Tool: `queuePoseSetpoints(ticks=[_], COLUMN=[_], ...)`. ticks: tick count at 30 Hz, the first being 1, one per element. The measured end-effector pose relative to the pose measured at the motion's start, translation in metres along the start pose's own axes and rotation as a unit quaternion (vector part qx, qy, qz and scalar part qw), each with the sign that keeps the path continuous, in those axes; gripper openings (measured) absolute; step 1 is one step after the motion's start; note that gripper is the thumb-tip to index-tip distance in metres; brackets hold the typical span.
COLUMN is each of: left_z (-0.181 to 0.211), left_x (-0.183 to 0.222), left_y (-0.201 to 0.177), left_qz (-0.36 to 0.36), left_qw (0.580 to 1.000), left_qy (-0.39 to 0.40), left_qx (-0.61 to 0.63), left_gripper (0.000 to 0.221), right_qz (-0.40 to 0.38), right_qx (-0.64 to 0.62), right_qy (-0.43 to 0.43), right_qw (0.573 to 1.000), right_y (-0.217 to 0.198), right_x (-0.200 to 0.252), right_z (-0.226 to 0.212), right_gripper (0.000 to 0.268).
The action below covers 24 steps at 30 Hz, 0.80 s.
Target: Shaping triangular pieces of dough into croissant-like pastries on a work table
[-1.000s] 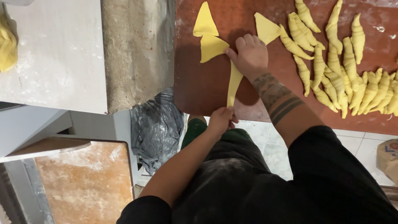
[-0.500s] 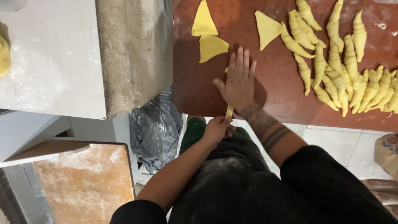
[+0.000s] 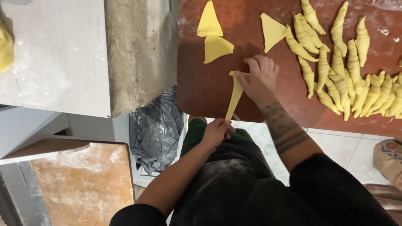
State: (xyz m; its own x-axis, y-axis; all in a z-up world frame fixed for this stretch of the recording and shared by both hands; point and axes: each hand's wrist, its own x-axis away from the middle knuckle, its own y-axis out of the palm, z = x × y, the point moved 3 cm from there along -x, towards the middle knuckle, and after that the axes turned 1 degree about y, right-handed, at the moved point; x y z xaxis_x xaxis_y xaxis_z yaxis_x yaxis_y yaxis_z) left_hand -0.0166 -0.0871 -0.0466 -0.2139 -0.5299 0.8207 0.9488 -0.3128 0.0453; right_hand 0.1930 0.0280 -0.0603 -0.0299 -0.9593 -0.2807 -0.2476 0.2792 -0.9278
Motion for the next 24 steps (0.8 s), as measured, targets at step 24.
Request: queuePoseSetpoints(ticks=[24], left_z=[0.015], left_x=[0.020], left_y=[0.008], left_qz=[0.009], left_qw=[0.991], left_qy=[-0.017], left_qx=[-0.134], left_gripper=[0.028], right_qz=[-0.098], right_qx=[0.042], right_qy=[0.041], right_qw=[0.993], right_y=[0.018], right_x=[-0.059], right_z=[-0.029], right_gripper=[0.085])
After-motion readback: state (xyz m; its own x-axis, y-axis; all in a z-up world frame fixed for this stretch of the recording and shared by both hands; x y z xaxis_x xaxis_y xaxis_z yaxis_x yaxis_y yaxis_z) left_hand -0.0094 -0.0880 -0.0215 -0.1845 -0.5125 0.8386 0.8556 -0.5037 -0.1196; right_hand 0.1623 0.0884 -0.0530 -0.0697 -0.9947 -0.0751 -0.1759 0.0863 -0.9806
